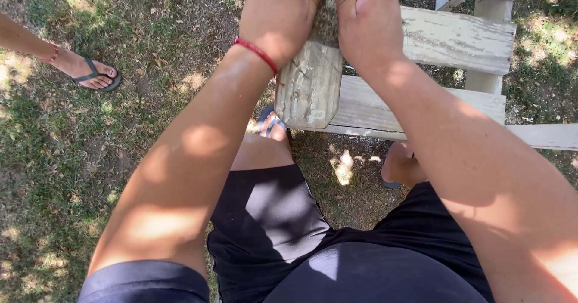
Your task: Using a hand scraper to remove old, peeling paint from a wooden chair.
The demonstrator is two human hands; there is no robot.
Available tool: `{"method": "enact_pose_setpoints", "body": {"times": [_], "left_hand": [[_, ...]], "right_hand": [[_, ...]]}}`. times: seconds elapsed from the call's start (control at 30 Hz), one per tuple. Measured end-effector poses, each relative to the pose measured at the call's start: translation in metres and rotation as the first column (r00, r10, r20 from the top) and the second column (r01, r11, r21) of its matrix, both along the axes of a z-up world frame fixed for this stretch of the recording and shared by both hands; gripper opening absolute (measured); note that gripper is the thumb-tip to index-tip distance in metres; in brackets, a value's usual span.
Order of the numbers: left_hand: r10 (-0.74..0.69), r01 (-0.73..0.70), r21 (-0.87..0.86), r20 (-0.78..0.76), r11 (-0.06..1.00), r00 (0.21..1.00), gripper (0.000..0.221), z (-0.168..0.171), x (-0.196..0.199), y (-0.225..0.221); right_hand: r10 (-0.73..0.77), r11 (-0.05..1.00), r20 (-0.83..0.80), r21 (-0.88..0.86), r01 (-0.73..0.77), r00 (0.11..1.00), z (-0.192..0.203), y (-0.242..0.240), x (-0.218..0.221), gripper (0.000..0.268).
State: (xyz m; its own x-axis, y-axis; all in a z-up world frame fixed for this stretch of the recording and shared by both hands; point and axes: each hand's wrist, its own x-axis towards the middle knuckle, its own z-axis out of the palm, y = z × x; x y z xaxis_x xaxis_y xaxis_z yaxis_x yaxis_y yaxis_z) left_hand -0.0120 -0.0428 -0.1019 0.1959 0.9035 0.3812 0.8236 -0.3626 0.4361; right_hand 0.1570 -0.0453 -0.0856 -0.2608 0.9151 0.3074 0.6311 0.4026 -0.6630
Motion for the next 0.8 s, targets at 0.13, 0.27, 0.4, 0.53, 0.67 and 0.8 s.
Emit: {"method": "enact_pose_setpoints", "body": {"times": [0.13,0.27,0.4,0.53,0.67,0.8], "left_hand": [[-0.043,0.047,0.054,-0.057,0.997,0.997,0.042,0.003,-0.002,-0.005],[-0.105,0.105,-0.095,0.013,0.99,0.994,0.046,0.021,-0.002,-0.03],[-0.053,0.053,-0.115,0.004,0.992,0.999,0.042,0.012,-0.002,-0.04],[-0.054,0.053,-0.033,-0.022,0.998,0.998,0.04,0.01,-0.001,-0.045],[-0.071,0.071,0.006,-0.032,0.997,0.997,0.034,0.008,-0.001,-0.051],[-0.041,0.041,0.012,-0.049,0.999,0.998,0.036,0.006,0.001,-0.054]], "right_hand": [[-0.003,0.998,0.029,0.06,0.001,1.0,-0.001,-0.006,0.002,0.034],[-0.026,0.995,0.068,-0.093,0.032,0.997,0.012,-0.025,0.0,0.032],[-0.022,0.998,0.136,-0.061,0.031,0.99,0.004,-0.032,0.004,0.036],[-0.068,0.996,0.143,-0.047,0.076,0.987,0.005,-0.038,0.003,0.036],[-0.073,0.993,0.107,-0.081,0.082,0.992,0.011,-0.05,-0.001,0.036],[-0.139,0.976,0.142,-0.145,0.159,0.98,0.012,-0.053,-0.002,0.035]]}}
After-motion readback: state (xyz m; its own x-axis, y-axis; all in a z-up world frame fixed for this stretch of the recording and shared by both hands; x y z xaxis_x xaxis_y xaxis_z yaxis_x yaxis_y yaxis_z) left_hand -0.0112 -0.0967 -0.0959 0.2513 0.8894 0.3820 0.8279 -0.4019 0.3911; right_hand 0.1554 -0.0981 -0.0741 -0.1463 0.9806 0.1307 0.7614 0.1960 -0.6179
